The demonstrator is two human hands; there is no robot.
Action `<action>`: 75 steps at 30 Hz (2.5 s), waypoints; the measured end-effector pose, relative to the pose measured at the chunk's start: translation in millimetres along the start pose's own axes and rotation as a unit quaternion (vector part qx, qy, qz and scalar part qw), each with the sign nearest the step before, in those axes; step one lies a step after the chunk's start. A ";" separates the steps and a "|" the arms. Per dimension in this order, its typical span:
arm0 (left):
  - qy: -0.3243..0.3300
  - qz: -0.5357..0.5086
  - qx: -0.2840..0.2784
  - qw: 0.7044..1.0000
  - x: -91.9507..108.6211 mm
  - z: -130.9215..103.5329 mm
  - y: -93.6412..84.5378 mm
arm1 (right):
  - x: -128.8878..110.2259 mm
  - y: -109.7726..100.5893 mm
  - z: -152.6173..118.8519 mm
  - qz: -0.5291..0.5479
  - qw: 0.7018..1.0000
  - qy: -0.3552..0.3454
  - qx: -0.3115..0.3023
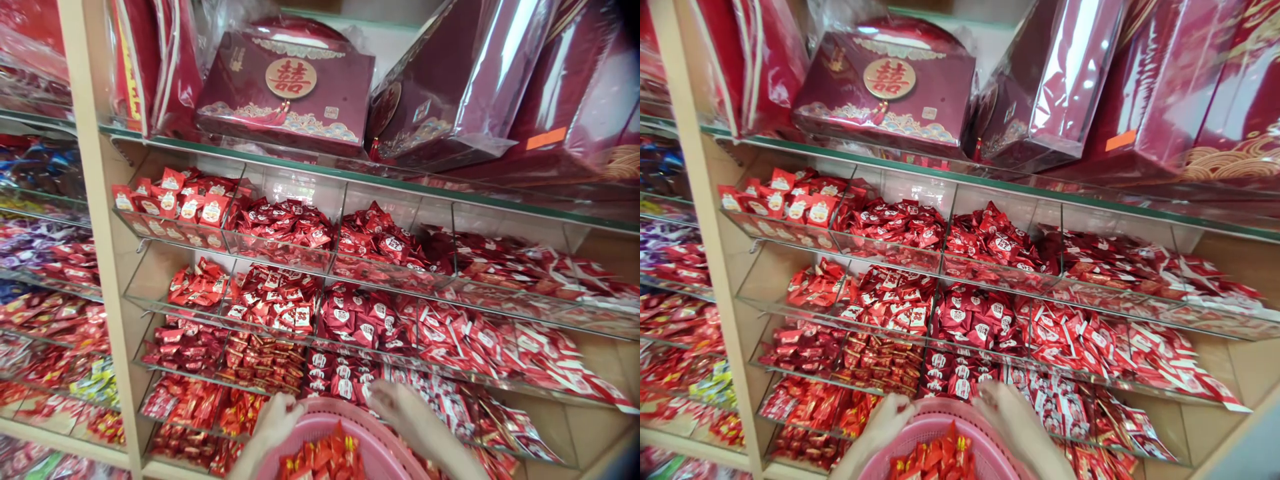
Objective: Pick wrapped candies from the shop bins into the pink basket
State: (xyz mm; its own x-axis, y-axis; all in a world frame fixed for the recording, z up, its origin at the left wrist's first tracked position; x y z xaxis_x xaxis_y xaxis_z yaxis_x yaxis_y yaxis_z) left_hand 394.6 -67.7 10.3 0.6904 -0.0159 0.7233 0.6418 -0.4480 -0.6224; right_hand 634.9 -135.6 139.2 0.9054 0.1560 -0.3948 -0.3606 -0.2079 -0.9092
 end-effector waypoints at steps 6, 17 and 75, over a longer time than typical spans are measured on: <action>0.008 0.000 0.035 0.999 -2.9 1.1 3.2 | -48.6 -72.5 74.0 -0.164 0.954 -0.144 0.207; -0.022 -0.006 0.050 0.998 -0.2 -4.1 4.7 | -34.4 -90.2 174.3 -0.284 0.937 -0.073 0.190; 0.074 -0.131 -0.030 0.988 -7.2 -10.4 -1.7 | -22.5 110.9 42.3 0.459 0.869 0.038 -0.179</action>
State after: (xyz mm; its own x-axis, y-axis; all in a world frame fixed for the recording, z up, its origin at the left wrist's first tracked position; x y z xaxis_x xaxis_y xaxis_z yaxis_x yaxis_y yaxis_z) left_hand 385.1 -76.1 9.2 0.4431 -0.0204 0.8962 0.7685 -0.5060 -0.3915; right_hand 565.1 -121.2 41.7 0.2889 -0.2955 -0.9106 -0.8585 -0.5008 -0.1099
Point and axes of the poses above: each hand's wrist, its own z-axis towards the middle knuckle, its own y-axis out of the palm, x = y × z, the point moved 1 cm from there along z, towards the middle knuckle, and after that the axes turned 13 degrees about -x, right-handed, at the moved point
